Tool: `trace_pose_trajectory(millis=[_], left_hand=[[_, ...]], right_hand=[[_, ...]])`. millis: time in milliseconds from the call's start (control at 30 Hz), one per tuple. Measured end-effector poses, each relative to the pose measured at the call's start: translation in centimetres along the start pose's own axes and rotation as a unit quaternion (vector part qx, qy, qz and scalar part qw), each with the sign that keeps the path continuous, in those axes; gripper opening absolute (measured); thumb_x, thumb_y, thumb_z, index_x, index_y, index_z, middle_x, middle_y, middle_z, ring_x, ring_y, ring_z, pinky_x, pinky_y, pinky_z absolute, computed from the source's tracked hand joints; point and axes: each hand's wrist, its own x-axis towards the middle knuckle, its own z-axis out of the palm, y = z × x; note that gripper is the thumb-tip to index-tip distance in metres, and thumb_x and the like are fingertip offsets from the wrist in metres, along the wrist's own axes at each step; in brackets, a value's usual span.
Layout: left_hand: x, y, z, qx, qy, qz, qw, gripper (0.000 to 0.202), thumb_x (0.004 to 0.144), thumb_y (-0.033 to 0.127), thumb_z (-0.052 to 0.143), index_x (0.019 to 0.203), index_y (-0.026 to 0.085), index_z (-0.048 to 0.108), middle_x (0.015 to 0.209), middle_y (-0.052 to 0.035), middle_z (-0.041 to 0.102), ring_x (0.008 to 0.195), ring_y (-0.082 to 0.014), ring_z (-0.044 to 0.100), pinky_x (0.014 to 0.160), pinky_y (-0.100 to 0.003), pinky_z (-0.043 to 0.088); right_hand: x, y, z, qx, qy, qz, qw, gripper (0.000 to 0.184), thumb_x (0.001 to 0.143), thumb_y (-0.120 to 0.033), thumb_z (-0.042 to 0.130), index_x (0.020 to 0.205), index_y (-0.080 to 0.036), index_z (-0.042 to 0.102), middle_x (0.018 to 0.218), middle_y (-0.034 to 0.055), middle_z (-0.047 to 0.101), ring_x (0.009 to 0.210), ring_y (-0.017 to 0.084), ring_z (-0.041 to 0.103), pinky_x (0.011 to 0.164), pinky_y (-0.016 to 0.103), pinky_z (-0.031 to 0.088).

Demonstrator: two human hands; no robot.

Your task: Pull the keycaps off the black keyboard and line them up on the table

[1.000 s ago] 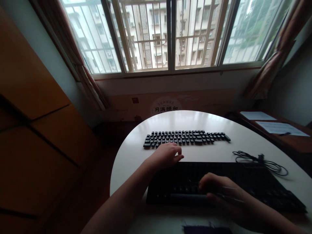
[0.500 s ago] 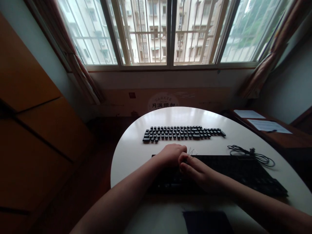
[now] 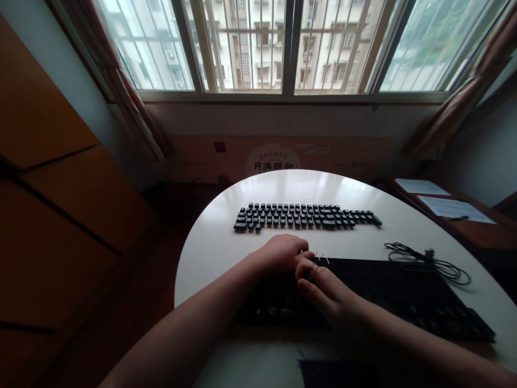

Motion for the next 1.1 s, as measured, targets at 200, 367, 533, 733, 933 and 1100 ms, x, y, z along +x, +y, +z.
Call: trace_pose_trajectory(millis=[200, 367, 533, 733, 933, 1100], left_hand=[[0.1, -0.5, 0.4, -0.101, 0.172, -0.01, 0.98, 0.059, 0.102, 0.039, 0.036, 0.059, 0.019, 0.07, 0.087, -0.0023, 0.075, 0.088, -0.0176, 0.068, 0.082, -0.028, 0.045], [0.0, -0.5, 0.8, -0.108, 0.265, -0.04, 0.957, 0.056, 0.099, 0.034, 0.04, 0.052, 0.019, 0.066, 0.068, -0.0019, 0.074, 0.076, -0.0162, 0.07, 0.079, -0.025, 0.048], [-0.1, -0.2, 0.8, -0.078, 0.259, -0.052, 0.961, 0.045, 0.092, 0.024, 0.045, 0.053, 0.017, 0.067, 0.057, -0.0022, 0.068, 0.057, -0.0138, 0.063, 0.064, -0.024, 0.045], [-0.2, -0.1, 0.8, -0.042, 0.24, -0.067, 0.967, 0.044, 0.087, 0.022, 0.049, 0.044, 0.017, 0.055, 0.047, 0.0, 0.054, 0.045, -0.011, 0.046, 0.053, -0.025, 0.033], [-0.1, -0.2, 1.1, -0.031, 0.277, -0.045, 0.959, 0.034, 0.081, 0.023, 0.057, 0.048, 0.018, 0.047, 0.058, 0.0013, 0.053, 0.054, -0.0117, 0.045, 0.056, -0.026, 0.031], [0.0, -0.5, 1.3, -0.02, 0.282, -0.049, 0.958, 0.024, 0.07, 0.011, 0.056, 0.054, 0.019, 0.041, 0.062, 0.0019, 0.05, 0.058, -0.0128, 0.043, 0.056, -0.026, 0.03]], right_hand=[[-0.1, -0.6, -0.3, -0.007, -0.039, -0.003, 0.999, 0.022, 0.101, -0.04, 0.042, 0.092, -0.02, 0.046, 0.073, -0.0022, 0.045, 0.066, 0.013, 0.042, 0.063, 0.026, 0.035], [0.0, -1.1, -0.3, -0.03, -0.068, -0.007, 0.997, 0.018, 0.099, -0.036, 0.044, 0.09, -0.02, 0.044, 0.068, -0.0044, 0.044, 0.061, 0.012, 0.04, 0.059, 0.025, 0.032], [-0.1, -1.6, -0.2, -0.058, -0.069, -0.009, 0.996, 0.016, 0.099, -0.034, 0.045, 0.09, -0.02, 0.044, 0.068, -0.0045, 0.046, 0.06, 0.011, 0.041, 0.058, 0.024, 0.031], [-0.4, -2.1, -0.1, -0.106, -0.072, -0.019, 0.991, 0.015, 0.099, -0.032, 0.046, 0.088, -0.021, 0.043, 0.068, -0.0053, 0.046, 0.059, 0.011, 0.04, 0.057, 0.024, 0.029], [-0.4, -2.1, 0.2, -0.12, -0.069, -0.052, 0.989, 0.013, 0.098, -0.029, 0.045, 0.09, -0.021, 0.041, 0.068, -0.0054, 0.046, 0.058, 0.011, 0.039, 0.057, 0.024, 0.027], [-0.5, -2.0, 0.5, -0.144, -0.069, -0.081, 0.984, 0.012, 0.095, -0.025, 0.05, 0.088, -0.021, 0.041, 0.072, -0.0042, 0.051, 0.06, 0.011, 0.039, 0.058, 0.024, 0.027]])
